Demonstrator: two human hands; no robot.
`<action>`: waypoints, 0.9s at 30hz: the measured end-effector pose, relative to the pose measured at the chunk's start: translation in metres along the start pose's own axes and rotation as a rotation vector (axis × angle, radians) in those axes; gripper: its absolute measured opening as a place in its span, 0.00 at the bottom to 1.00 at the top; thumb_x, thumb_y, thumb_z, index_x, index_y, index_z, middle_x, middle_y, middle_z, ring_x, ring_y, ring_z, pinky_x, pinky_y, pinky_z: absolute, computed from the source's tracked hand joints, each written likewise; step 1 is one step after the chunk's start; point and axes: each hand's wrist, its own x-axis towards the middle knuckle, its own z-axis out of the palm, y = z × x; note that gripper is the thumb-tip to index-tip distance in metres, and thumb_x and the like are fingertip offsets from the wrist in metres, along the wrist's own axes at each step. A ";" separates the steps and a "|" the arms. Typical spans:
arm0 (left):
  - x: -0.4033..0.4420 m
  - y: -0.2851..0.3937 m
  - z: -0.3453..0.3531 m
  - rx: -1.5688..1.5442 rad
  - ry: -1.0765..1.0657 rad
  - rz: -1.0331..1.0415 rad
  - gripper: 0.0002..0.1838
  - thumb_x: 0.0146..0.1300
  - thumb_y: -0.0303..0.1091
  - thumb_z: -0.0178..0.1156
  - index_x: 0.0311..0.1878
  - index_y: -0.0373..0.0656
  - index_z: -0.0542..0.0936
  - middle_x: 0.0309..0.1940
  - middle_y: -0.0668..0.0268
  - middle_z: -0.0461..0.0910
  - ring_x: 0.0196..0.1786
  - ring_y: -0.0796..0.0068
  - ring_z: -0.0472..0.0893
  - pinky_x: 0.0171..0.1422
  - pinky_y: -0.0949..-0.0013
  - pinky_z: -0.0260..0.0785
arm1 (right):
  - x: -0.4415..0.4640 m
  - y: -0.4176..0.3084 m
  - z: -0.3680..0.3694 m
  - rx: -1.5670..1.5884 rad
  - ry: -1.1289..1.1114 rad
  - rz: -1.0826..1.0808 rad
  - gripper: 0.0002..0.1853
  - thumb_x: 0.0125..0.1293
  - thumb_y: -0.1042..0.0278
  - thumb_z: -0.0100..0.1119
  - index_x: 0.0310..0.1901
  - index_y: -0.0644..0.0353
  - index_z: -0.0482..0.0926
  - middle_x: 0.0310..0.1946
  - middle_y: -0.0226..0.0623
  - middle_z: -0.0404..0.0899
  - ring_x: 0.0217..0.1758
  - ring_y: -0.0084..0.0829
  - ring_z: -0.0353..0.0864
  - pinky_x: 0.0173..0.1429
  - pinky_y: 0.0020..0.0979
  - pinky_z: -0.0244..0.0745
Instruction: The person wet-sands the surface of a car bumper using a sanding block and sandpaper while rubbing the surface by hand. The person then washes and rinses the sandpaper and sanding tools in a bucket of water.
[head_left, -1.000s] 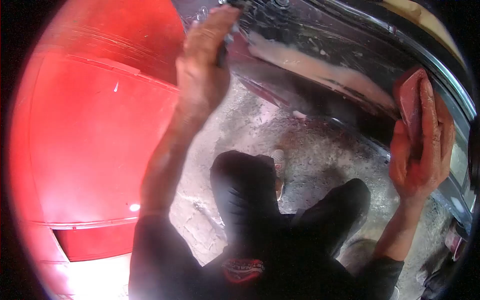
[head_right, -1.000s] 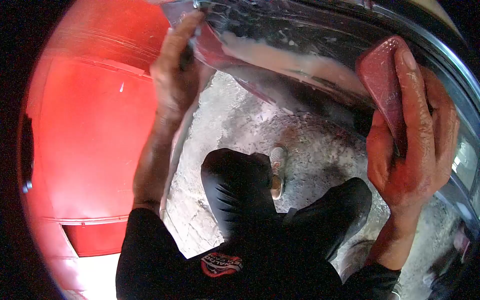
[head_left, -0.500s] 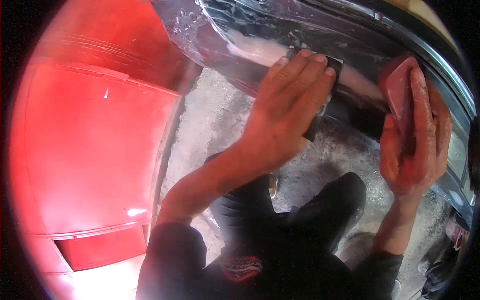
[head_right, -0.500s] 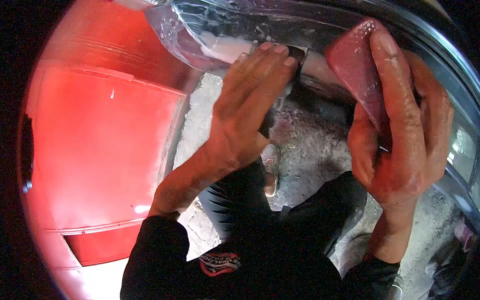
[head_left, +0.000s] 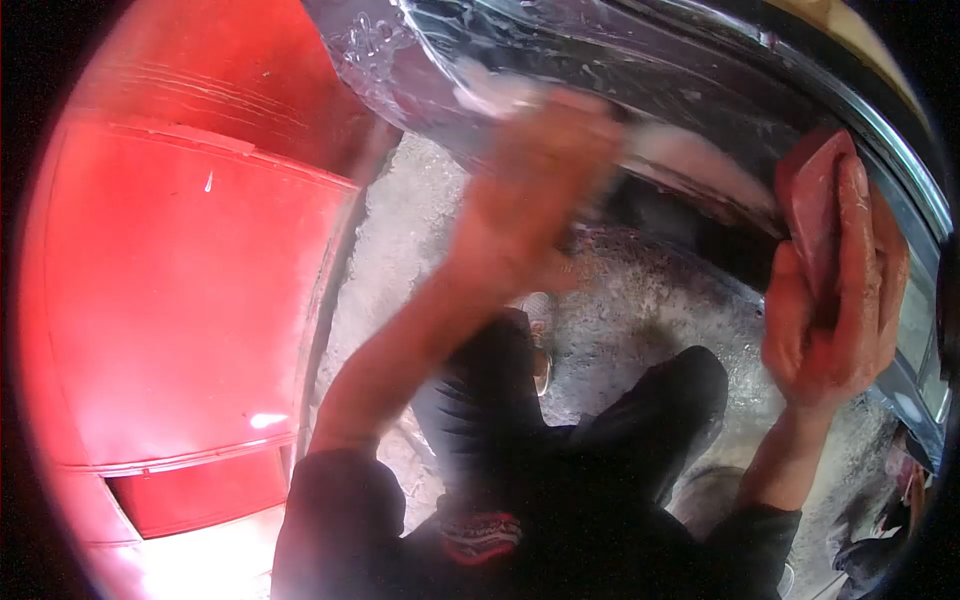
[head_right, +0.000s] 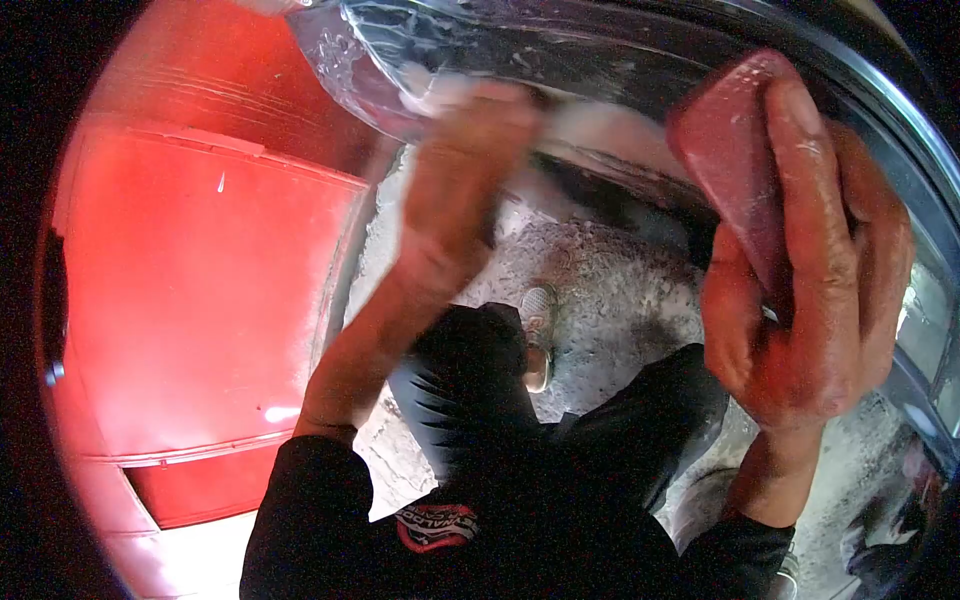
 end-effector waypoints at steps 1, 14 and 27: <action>-0.010 -0.026 -0.004 0.059 0.030 0.017 0.28 0.60 0.23 0.64 0.67 0.34 0.79 0.69 0.47 0.78 0.78 0.46 0.71 0.79 0.43 0.63 | -0.001 0.000 0.000 0.012 0.011 0.016 0.33 0.64 0.78 0.69 0.72 0.64 0.75 0.69 0.49 0.79 0.69 0.50 0.81 0.71 0.42 0.80; -0.014 -0.010 -0.010 0.137 0.082 -0.103 0.34 0.56 0.09 0.55 0.69 0.36 0.79 0.68 0.47 0.79 0.75 0.47 0.76 0.80 0.48 0.64 | -0.002 0.001 0.001 -0.011 0.033 0.004 0.32 0.65 0.79 0.67 0.72 0.64 0.76 0.68 0.50 0.80 0.69 0.48 0.81 0.71 0.41 0.79; 0.009 0.020 -0.008 -0.109 0.079 -0.154 0.29 0.57 0.17 0.63 0.65 0.39 0.81 0.64 0.49 0.83 0.72 0.47 0.79 0.77 0.47 0.68 | -0.003 -0.002 -0.002 -0.032 0.010 0.016 0.31 0.66 0.76 0.67 0.72 0.63 0.76 0.68 0.50 0.79 0.69 0.51 0.80 0.72 0.44 0.78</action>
